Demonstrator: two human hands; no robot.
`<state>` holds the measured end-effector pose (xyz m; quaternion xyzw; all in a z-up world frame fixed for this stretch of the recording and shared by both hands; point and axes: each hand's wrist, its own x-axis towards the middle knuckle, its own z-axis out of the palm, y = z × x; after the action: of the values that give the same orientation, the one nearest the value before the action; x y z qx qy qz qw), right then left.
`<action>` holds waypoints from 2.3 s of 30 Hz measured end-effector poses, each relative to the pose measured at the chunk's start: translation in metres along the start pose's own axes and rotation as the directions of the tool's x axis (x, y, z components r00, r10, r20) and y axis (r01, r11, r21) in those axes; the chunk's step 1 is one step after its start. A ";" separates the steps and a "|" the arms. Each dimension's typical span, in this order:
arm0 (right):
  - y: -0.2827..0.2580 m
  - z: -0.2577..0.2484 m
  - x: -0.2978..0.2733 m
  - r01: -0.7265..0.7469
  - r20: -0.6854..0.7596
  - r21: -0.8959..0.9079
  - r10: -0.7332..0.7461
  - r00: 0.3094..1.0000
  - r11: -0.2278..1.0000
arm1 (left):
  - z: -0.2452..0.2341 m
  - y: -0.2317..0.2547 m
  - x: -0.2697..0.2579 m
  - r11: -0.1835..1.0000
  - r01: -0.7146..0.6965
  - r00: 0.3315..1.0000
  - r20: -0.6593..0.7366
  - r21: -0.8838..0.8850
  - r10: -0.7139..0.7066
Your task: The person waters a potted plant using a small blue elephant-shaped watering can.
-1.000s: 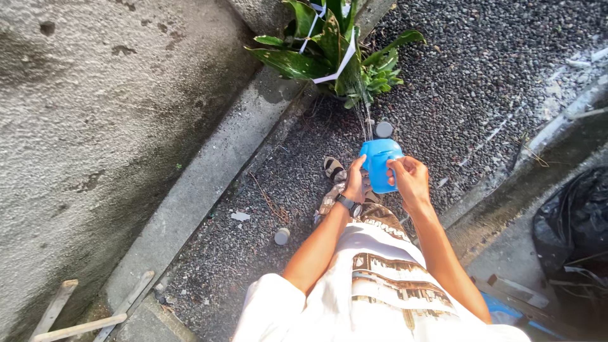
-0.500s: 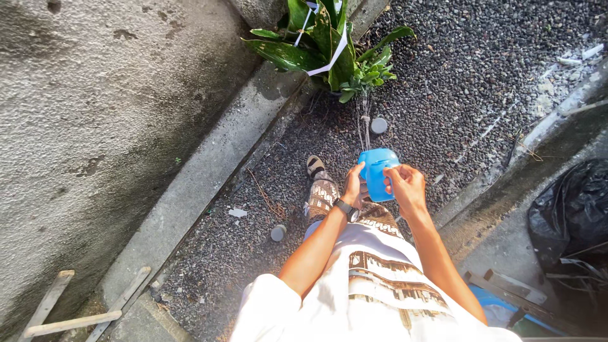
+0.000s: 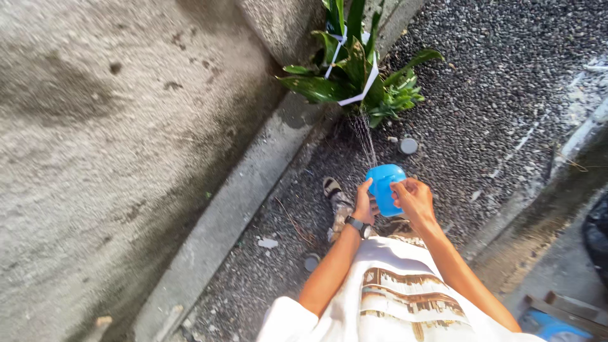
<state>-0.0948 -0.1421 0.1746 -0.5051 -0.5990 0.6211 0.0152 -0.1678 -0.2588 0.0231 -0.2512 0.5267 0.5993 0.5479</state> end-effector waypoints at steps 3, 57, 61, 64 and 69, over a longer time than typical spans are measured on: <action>-0.002 0.037 0.010 -0.032 -0.029 0.076 0.034 0.999 0.997 | -0.026 0.024 0.007 0.999 0.033 0.996 -0.084 0.029 -0.030; -0.224 0.023 0.131 0.180 0.003 0.045 -0.180 0.984 0.983 | 0.094 0.249 0.027 0.957 -0.280 0.960 -0.008 -0.078 0.280; -0.211 0.000 0.142 0.146 0.030 0.035 -0.147 0.989 0.989 | 0.110 0.232 0.033 0.963 -0.258 0.966 -0.036 -0.074 0.256; -0.201 -0.014 0.147 0.134 0.047 0.028 -0.135 0.990 0.991 | 0.117 0.214 0.039 0.970 -0.235 0.971 -0.065 -0.065 0.231; -0.182 -0.031 0.149 0.105 0.064 0.063 -0.109 0.992 0.992 | 0.125 0.187 0.048 0.978 -0.192 0.979 -0.087 -0.084 0.185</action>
<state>-0.2542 0.0251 0.2287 -0.4504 -0.6066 0.6537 0.0435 -0.3190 -0.0971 0.0878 -0.2484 0.5413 0.6618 0.4553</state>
